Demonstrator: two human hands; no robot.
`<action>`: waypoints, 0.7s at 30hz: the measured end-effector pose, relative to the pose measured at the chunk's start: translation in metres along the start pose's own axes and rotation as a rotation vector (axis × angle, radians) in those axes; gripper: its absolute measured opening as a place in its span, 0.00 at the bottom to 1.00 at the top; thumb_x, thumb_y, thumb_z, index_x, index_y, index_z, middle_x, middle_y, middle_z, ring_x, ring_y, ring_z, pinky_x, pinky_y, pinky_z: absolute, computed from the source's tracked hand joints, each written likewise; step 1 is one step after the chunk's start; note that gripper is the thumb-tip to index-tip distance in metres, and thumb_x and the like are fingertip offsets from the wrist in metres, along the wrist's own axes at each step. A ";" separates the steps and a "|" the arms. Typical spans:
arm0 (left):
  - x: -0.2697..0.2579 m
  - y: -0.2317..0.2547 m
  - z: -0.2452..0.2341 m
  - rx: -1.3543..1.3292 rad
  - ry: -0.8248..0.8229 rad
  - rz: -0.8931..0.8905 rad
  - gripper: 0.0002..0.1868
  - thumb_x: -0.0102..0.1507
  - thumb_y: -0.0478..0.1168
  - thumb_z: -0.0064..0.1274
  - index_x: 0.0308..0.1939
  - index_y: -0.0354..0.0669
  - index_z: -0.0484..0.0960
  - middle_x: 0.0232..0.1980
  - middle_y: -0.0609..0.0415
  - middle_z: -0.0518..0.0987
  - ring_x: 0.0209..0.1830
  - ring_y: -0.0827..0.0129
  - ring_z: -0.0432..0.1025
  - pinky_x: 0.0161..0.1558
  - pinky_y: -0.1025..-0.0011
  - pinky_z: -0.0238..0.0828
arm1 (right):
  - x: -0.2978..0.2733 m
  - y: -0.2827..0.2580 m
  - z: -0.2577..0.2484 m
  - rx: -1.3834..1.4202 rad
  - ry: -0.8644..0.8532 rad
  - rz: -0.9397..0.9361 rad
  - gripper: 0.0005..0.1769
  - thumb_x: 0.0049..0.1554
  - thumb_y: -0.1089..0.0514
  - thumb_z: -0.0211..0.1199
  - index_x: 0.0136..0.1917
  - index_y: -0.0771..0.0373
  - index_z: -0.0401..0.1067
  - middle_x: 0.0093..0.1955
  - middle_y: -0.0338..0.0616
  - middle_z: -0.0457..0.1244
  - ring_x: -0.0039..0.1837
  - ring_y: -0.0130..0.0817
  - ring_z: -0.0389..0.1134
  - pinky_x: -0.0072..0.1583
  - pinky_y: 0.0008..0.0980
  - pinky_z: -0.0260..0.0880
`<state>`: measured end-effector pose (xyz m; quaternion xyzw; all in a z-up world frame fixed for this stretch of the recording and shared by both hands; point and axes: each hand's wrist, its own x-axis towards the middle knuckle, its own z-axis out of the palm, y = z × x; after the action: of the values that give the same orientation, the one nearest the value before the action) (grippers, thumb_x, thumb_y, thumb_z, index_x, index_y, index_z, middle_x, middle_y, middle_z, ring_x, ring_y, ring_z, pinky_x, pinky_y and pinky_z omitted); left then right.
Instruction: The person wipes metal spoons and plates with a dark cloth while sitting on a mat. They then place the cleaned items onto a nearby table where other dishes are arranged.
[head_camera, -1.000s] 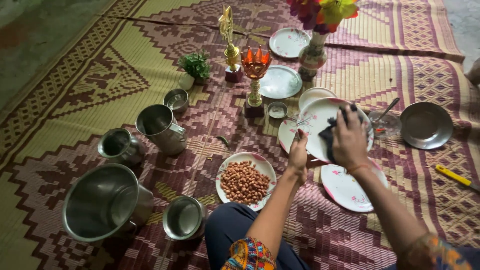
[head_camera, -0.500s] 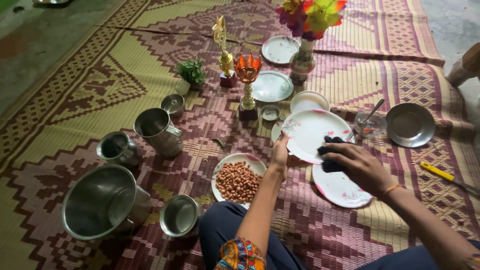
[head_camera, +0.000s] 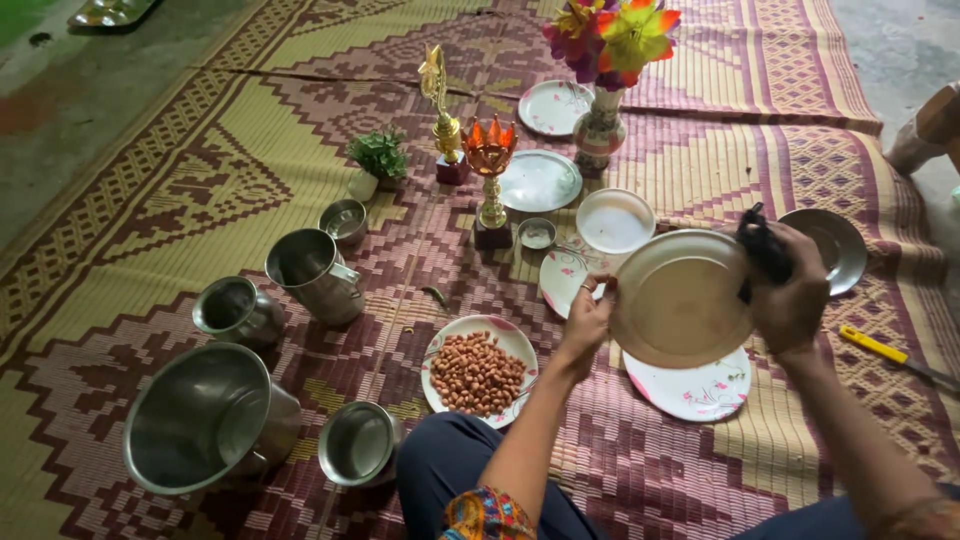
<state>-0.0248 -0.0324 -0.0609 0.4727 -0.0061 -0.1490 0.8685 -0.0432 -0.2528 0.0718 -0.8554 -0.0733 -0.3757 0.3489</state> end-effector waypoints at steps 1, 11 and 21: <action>0.002 -0.006 0.003 -0.027 0.019 0.013 0.12 0.74 0.43 0.45 0.60 0.47 0.70 0.49 0.54 0.79 0.46 0.73 0.74 0.43 0.77 0.73 | -0.009 -0.005 0.007 -0.066 0.086 -0.122 0.10 0.72 0.66 0.65 0.66 0.68 0.72 0.64 0.55 0.67 0.67 0.44 0.70 0.70 0.37 0.70; -0.014 -0.005 0.006 -0.029 0.167 -0.114 0.19 0.68 0.35 0.45 0.63 0.51 0.68 0.42 0.50 0.79 0.36 0.69 0.75 0.35 0.71 0.75 | -0.079 -0.052 0.106 -0.096 -0.402 -0.104 0.26 0.70 0.44 0.41 0.74 0.56 0.66 0.80 0.39 0.55 0.83 0.44 0.48 0.82 0.52 0.35; -0.001 0.006 0.008 -0.160 0.322 -0.082 0.16 0.68 0.45 0.52 0.56 0.43 0.69 0.42 0.51 0.81 0.38 0.69 0.77 0.43 0.70 0.79 | -0.025 0.007 0.084 -0.204 -0.311 -0.052 0.28 0.67 0.48 0.51 0.77 0.59 0.64 0.79 0.50 0.54 0.78 0.50 0.52 0.76 0.49 0.49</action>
<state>-0.0252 -0.0356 -0.0517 0.4195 0.1644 -0.1066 0.8864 -0.0089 -0.1997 0.0108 -0.9319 -0.1098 -0.2533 0.2351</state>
